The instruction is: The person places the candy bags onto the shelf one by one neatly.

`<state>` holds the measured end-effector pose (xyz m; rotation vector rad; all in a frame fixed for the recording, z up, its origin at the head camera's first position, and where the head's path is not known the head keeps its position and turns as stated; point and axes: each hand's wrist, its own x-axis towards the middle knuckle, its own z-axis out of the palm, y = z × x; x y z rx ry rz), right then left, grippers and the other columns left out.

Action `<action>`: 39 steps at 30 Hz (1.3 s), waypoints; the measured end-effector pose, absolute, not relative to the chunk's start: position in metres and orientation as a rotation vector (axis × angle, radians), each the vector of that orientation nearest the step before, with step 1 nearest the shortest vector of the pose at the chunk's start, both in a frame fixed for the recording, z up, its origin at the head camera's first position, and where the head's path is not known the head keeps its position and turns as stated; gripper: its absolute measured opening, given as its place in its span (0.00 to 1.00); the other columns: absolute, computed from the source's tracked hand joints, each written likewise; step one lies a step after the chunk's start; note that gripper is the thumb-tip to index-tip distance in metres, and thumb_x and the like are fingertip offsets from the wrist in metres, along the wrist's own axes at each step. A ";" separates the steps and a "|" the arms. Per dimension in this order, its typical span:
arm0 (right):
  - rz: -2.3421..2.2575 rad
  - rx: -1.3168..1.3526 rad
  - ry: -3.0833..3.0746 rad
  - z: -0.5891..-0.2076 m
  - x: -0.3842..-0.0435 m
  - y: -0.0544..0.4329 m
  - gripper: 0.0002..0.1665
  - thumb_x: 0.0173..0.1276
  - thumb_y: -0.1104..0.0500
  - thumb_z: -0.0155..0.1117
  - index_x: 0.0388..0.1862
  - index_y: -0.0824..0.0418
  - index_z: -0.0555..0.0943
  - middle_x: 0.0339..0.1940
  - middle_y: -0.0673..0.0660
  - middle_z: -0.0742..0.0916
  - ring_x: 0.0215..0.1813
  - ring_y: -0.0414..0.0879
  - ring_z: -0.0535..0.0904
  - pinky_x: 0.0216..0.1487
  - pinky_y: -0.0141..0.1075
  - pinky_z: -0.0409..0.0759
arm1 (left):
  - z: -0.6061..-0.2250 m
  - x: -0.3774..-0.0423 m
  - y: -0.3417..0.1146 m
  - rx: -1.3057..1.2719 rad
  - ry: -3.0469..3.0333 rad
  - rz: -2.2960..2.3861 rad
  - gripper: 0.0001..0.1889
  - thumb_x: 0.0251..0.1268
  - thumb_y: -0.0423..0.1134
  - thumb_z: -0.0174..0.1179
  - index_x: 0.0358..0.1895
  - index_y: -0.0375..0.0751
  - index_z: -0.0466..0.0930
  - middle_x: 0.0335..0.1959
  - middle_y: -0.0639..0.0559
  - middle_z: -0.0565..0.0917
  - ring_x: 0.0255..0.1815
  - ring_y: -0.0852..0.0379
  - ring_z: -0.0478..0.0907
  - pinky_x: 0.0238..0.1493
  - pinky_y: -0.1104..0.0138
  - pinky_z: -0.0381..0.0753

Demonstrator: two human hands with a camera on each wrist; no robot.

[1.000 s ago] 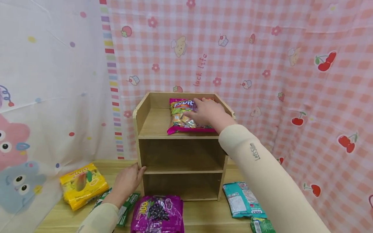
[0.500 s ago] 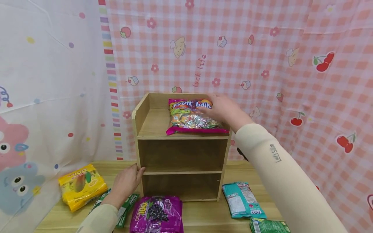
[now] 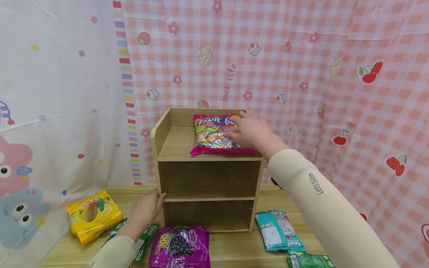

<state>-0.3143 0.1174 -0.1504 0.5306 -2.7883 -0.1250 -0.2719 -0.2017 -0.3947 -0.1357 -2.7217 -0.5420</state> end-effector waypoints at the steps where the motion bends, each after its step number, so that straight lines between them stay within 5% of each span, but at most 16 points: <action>1: -0.117 0.528 -2.784 -0.150 -0.314 0.118 0.45 0.72 0.30 0.49 0.78 0.54 0.62 0.78 0.66 0.61 0.78 0.63 0.54 0.72 0.60 0.56 | -0.395 -0.272 -0.202 -0.134 -2.720 -0.538 0.13 0.75 0.45 0.55 0.38 0.36 0.76 0.23 0.50 0.77 0.25 0.50 0.77 0.36 0.53 0.83; 8: 0.058 0.479 -2.802 -0.147 -0.311 0.134 0.47 0.71 0.31 0.51 0.79 0.55 0.59 0.79 0.64 0.58 0.77 0.65 0.54 0.74 0.60 0.49 | -0.395 -0.272 -0.201 -0.146 -2.714 -0.534 0.13 0.75 0.45 0.55 0.38 0.37 0.76 0.23 0.50 0.77 0.25 0.50 0.77 0.36 0.53 0.83; 19: 0.302 0.430 -2.798 -0.148 -0.309 0.170 0.60 0.62 0.22 0.53 0.81 0.55 0.50 0.77 0.65 0.64 0.74 0.63 0.61 0.66 0.62 0.64 | -0.395 -0.272 -0.202 -0.152 -2.706 -0.545 0.13 0.75 0.44 0.55 0.37 0.36 0.76 0.22 0.50 0.76 0.25 0.50 0.77 0.35 0.53 0.83; 25: 0.387 0.416 -2.793 -0.158 -0.304 0.183 0.57 0.64 0.26 0.57 0.80 0.56 0.53 0.65 0.65 0.77 0.59 0.61 0.76 0.55 0.59 0.75 | -0.397 -0.273 -0.202 -0.137 -2.704 -0.525 0.13 0.75 0.45 0.56 0.38 0.37 0.76 0.22 0.50 0.76 0.25 0.49 0.78 0.36 0.53 0.83; 32: 0.441 0.385 -2.828 -0.174 -0.304 0.198 0.63 0.60 0.22 0.57 0.80 0.61 0.53 0.71 0.68 0.71 0.68 0.66 0.69 0.62 0.65 0.67 | -0.397 -0.273 -0.202 -0.138 -2.712 -0.529 0.13 0.75 0.45 0.55 0.36 0.37 0.75 0.22 0.50 0.76 0.24 0.50 0.76 0.35 0.54 0.83; 39: 0.497 0.346 -2.870 -0.204 -0.306 0.207 0.65 0.55 0.19 0.58 0.79 0.58 0.56 0.67 0.69 0.76 0.63 0.65 0.74 0.58 0.63 0.72 | -0.395 -0.272 -0.202 -0.154 -2.709 -0.530 0.14 0.75 0.45 0.55 0.37 0.36 0.75 0.22 0.50 0.76 0.25 0.50 0.76 0.35 0.53 0.83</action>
